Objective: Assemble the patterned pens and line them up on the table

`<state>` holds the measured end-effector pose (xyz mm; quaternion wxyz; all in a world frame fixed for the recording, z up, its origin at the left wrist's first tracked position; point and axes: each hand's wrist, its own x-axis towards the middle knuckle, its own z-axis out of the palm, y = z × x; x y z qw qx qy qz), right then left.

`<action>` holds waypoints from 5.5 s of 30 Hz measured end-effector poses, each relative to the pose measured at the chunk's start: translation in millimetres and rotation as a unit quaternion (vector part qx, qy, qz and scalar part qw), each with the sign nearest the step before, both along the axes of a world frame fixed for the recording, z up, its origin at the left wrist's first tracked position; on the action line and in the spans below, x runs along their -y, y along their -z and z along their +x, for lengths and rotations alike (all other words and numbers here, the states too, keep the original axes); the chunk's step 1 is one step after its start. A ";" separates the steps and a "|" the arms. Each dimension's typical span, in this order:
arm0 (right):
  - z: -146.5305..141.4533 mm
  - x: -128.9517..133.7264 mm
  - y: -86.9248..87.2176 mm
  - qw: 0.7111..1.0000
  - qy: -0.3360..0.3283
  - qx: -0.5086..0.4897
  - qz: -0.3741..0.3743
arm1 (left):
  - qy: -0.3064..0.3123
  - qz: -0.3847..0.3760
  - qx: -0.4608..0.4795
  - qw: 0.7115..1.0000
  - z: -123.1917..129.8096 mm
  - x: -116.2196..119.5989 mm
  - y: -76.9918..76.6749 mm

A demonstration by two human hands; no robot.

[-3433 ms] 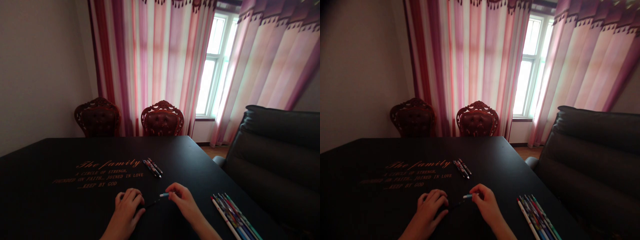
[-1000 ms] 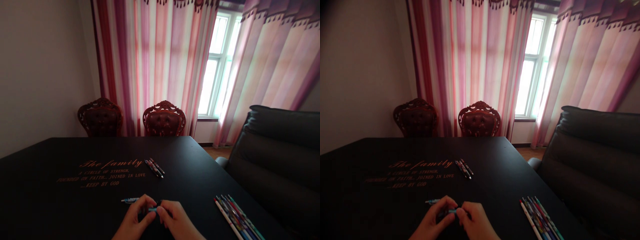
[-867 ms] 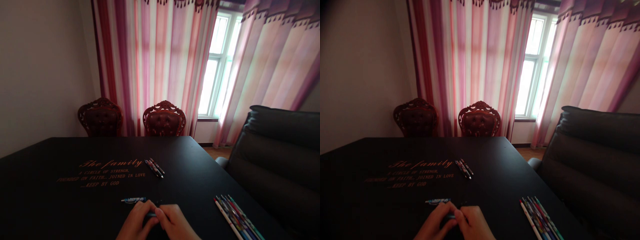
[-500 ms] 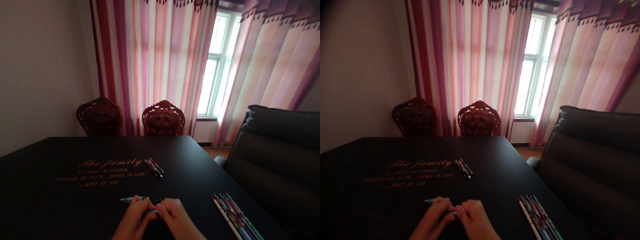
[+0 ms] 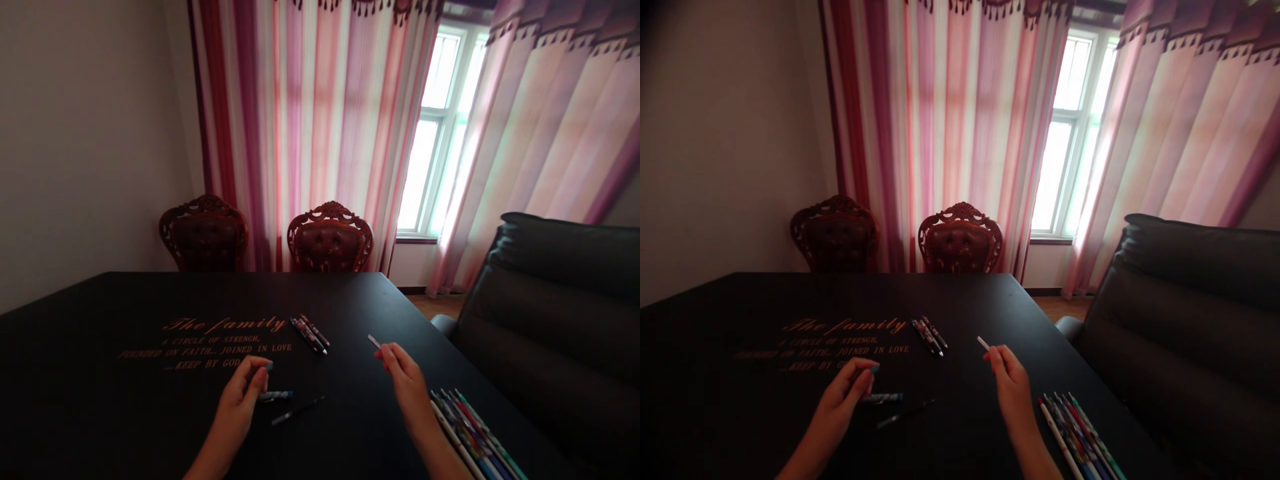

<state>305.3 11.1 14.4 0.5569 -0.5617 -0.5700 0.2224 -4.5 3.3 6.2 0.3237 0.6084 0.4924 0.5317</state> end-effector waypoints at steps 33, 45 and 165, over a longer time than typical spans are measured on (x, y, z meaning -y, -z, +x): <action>-34.3 8.7 17.2 0.957 -0.173 0.206 -0.106 | 0.122 0.031 -0.345 0.930 19.9 19.9 -8.0; -48.5 19.5 1.9 0.966 -0.212 0.104 -0.108 | 0.102 0.012 -0.292 0.951 22.5 17.4 0.6; -28.7 0.1 18.6 0.962 -0.194 -0.141 -0.134 | -0.039 -0.004 -0.431 0.901 0.1 4.6 5.4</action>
